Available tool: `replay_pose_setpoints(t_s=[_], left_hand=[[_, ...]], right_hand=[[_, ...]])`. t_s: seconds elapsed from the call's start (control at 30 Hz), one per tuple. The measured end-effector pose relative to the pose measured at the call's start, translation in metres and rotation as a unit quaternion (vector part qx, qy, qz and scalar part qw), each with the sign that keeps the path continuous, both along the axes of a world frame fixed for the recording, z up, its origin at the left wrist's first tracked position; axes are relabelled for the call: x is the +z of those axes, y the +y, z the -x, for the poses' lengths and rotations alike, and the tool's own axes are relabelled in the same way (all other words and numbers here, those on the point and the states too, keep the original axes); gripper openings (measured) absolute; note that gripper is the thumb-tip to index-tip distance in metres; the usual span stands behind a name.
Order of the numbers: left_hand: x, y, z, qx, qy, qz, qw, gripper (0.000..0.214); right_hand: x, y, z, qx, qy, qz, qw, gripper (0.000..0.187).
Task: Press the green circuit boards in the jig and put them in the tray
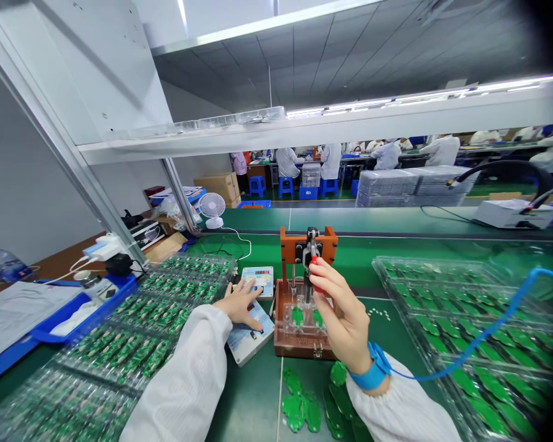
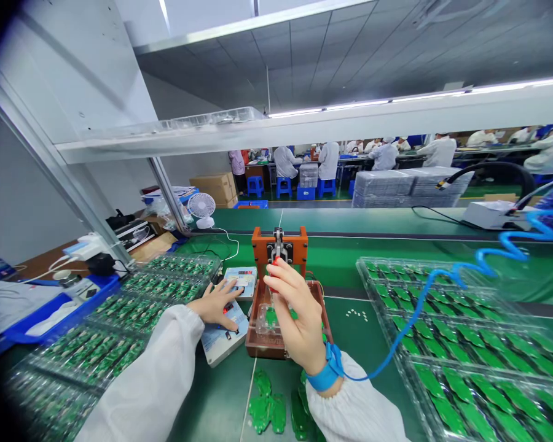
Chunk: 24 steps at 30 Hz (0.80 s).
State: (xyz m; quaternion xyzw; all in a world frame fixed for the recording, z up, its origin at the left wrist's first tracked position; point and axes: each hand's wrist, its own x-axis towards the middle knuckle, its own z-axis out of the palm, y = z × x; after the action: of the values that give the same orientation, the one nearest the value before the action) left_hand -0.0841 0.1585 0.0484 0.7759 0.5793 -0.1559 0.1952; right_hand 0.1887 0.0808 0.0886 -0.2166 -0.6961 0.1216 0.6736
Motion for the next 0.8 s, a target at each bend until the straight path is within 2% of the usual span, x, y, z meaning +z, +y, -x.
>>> replay_pose_setpoints(t_s=[0.17, 0.5, 0.8], left_hand=[[0.001, -0.004, 0.013, 0.016, -0.025, 0.0, 1.0, 0.135], [-0.012, -0.003, 0.02, 0.001, -0.042, -0.002, 0.999, 0.142], [-0.003, -0.006, 0.013, 0.003, -0.015, 0.023, 1.0, 0.146]], right_hand=[[0.001, -0.001, -0.001, 0.014, -0.005, 0.002, 1.0, 0.052], [0.0, 0.001, -0.001, 0.016, -0.003, 0.006, 1.0, 0.049], [0.001, 0.002, -0.001, 0.012, -0.004, 0.005, 1.0, 0.05]])
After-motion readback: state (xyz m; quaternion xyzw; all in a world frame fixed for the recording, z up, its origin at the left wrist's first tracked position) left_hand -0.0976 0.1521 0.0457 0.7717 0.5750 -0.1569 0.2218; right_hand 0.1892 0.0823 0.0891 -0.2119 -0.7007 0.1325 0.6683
